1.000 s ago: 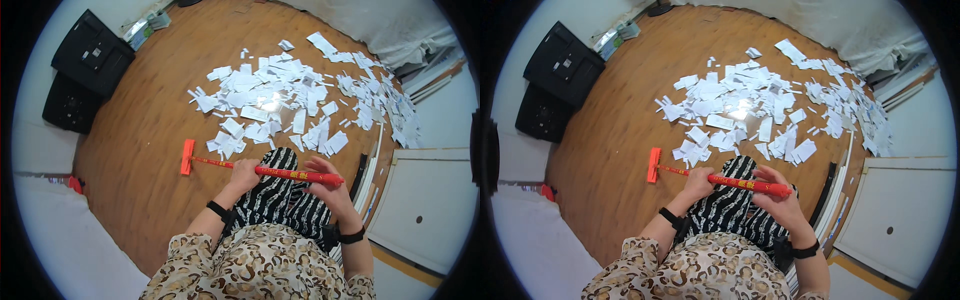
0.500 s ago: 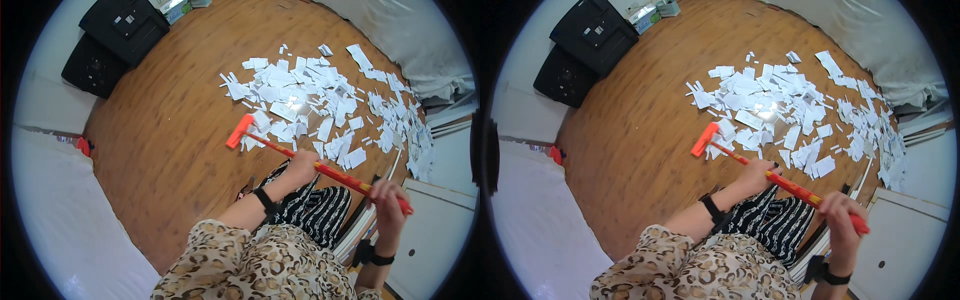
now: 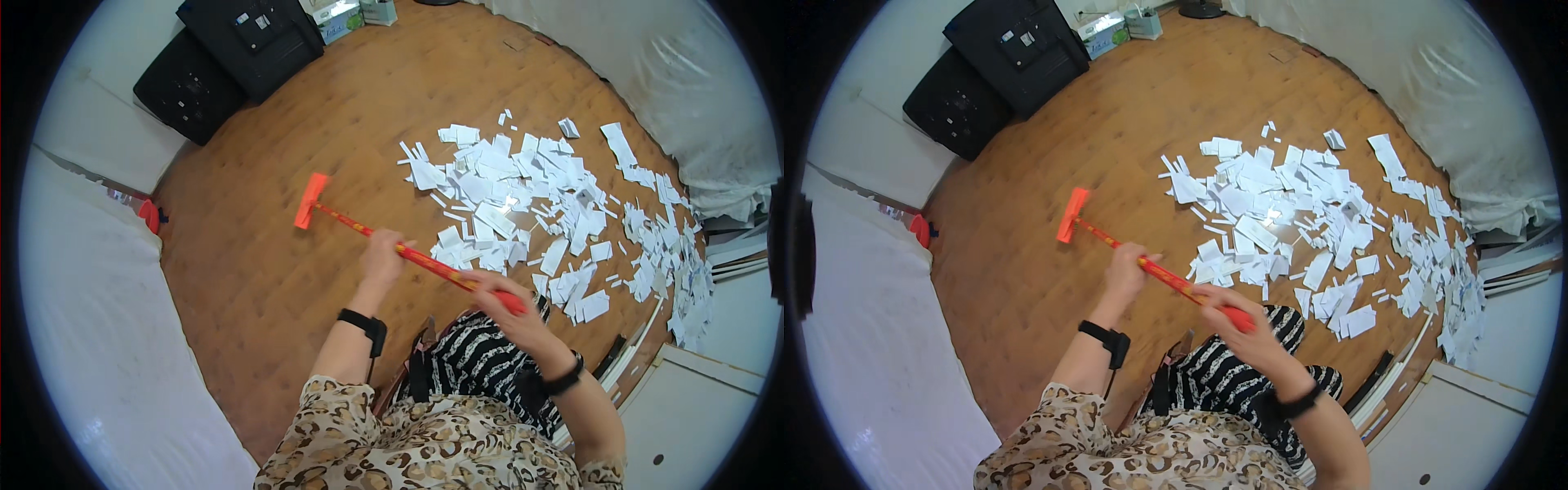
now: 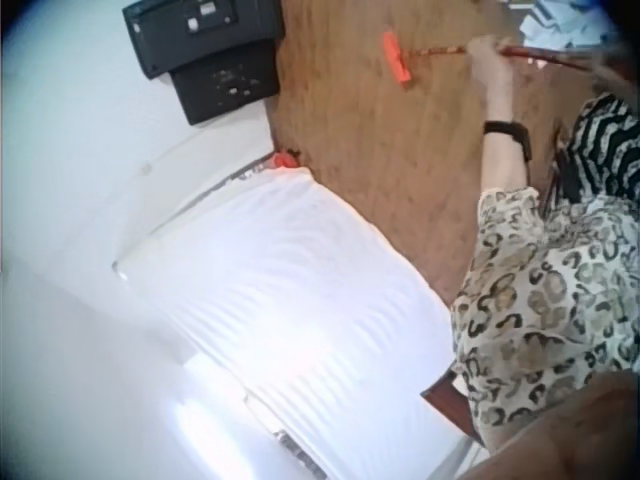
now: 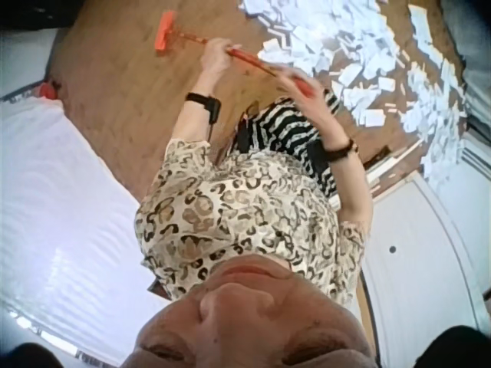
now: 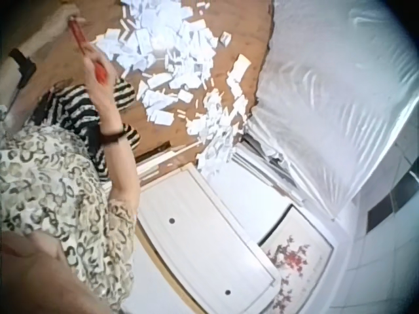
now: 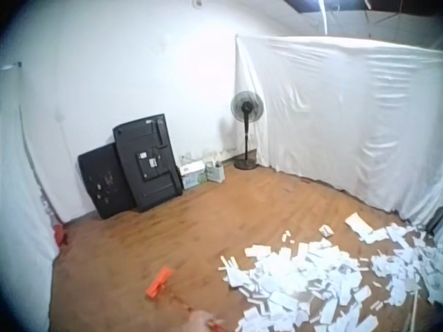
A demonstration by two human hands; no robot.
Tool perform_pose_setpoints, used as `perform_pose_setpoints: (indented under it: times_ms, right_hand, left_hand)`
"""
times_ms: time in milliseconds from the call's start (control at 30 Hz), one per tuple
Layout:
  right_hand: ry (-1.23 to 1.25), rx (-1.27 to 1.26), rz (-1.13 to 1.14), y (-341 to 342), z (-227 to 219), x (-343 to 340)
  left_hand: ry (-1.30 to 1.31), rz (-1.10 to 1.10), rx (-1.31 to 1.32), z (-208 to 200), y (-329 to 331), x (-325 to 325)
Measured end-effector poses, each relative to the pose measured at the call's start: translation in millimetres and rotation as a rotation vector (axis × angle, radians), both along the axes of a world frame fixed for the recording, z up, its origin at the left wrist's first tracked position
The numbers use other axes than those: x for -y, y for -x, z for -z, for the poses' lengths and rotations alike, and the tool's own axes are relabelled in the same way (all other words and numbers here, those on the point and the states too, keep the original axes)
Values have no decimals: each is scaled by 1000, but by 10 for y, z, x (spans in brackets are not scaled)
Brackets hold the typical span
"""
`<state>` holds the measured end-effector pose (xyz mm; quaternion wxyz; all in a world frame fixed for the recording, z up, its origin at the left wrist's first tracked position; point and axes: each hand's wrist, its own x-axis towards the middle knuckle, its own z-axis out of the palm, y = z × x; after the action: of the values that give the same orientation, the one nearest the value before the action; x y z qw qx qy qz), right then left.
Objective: Sweeping and gathering pieces of torn paper on a wooden floor using a broom.
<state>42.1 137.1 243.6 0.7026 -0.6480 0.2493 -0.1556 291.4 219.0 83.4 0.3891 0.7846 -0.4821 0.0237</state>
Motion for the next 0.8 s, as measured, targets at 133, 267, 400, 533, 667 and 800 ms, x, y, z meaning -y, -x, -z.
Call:
perform_pose_setpoints:
  times_ms: [133, 267, 400, 533, 667, 800]
  right_hand:
    - [-292, -82, 59, -956, 225, -252]
    - [-366, -148, 124, -964, 298, -225]
    - [-230, -175, 249, 91, 210, 211]
    - [-142, -306, 537, 1033, -460, 258]
    - [22, -354, 787, 1677, -1068, 38]
    - [276, -184, 700, 1911, -1420, -178]
  left_hand:
    - [-281, -37, -86, 464, -951, -357]
    - [-535, 79, -12, 636, -1052, -219]
    - [-481, 439, -233, 707, -176, 462]
    - [-445, 535, -239, 553, 1099, 1027]
    - [-349, 698, -350, -70, 2092, 1265]
    - [-453, 823, -482, -807, 2242, 1185]
